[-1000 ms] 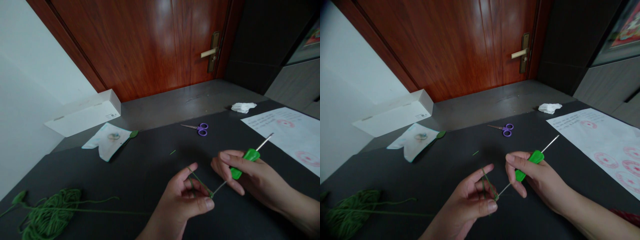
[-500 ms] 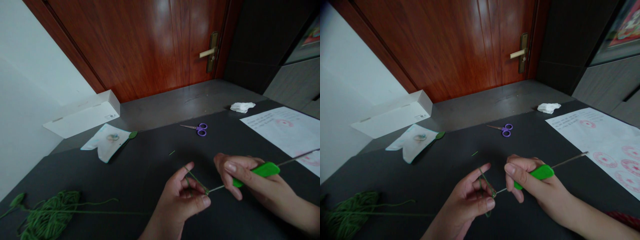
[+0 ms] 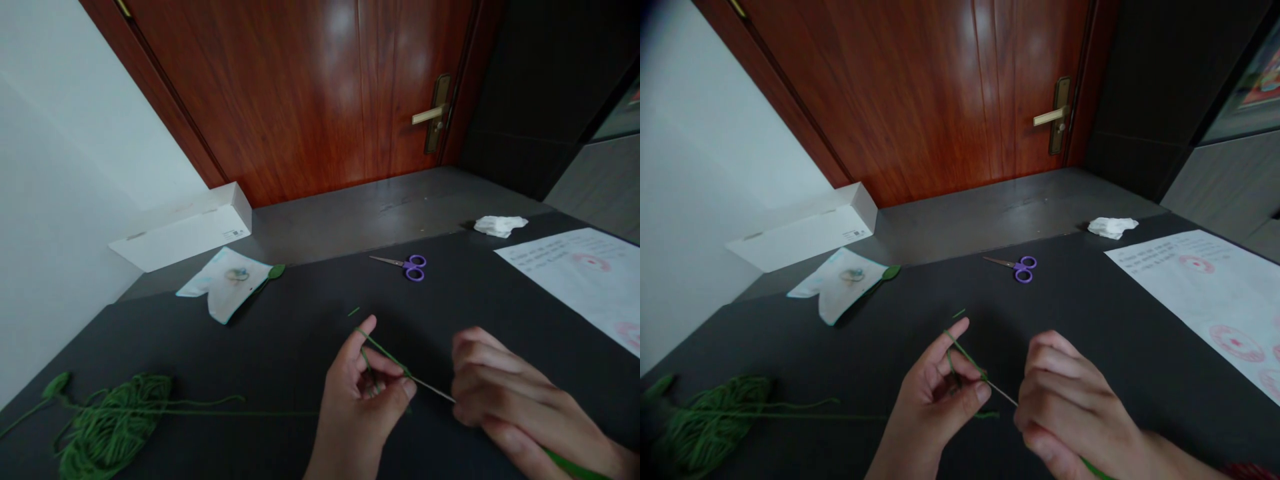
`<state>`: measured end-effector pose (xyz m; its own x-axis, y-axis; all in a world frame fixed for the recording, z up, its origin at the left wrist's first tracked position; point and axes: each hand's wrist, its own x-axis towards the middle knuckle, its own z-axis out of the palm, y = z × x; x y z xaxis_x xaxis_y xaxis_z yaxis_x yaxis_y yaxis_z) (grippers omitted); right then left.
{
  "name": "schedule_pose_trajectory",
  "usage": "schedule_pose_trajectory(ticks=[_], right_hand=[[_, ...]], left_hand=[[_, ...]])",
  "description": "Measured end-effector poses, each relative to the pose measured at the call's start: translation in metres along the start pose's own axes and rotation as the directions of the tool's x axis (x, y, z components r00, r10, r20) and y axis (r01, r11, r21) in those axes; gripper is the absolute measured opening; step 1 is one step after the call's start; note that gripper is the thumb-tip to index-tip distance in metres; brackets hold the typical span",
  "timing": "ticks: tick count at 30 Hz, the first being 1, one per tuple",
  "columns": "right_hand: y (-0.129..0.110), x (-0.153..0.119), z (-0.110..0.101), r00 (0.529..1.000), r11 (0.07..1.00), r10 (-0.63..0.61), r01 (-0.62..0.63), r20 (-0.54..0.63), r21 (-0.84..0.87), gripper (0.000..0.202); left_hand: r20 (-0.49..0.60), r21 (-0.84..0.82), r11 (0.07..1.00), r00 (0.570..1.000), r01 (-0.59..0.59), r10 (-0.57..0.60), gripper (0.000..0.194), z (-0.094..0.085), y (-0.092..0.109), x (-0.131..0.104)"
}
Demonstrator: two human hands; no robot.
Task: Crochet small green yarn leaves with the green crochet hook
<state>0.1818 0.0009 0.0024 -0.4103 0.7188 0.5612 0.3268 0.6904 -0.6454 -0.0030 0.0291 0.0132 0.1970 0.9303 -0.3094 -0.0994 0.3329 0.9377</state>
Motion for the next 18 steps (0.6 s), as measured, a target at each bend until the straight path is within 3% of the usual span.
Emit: schedule_pose_trajectory(ticks=[3, 8, 12, 18], right_hand=[[0.002, -0.003, 0.010, 0.995, 0.998, -0.060, 0.057, -0.085, -0.033, 0.029], [0.009, -0.003, 0.015, 0.978, 0.975, -0.196, 0.186, -0.074, -0.118, 0.028], [0.012, -0.004, 0.018, 0.970, 0.966, -0.222, 0.205, -0.101, -0.157, 0.028], [0.011, -0.002, 0.022, 0.973, 0.980, -0.193, 0.186, -0.125, -0.067, 0.027]], left_hand=[[-0.019, 0.005, 1.000, 0.999, -0.025, 0.025, 0.077, 0.000, 0.002, 0.000], [-0.051, 0.031, 0.998, 0.997, -0.054, 0.055, 0.076, -0.001, 0.003, 0.000], [-0.044, -0.024, 0.999, 0.998, -0.038, 0.037, 0.083, -0.004, 0.001, 0.001], [-0.037, -0.014, 0.998, 0.998, -0.059, 0.058, 0.093, -0.006, -0.004, 0.002]])
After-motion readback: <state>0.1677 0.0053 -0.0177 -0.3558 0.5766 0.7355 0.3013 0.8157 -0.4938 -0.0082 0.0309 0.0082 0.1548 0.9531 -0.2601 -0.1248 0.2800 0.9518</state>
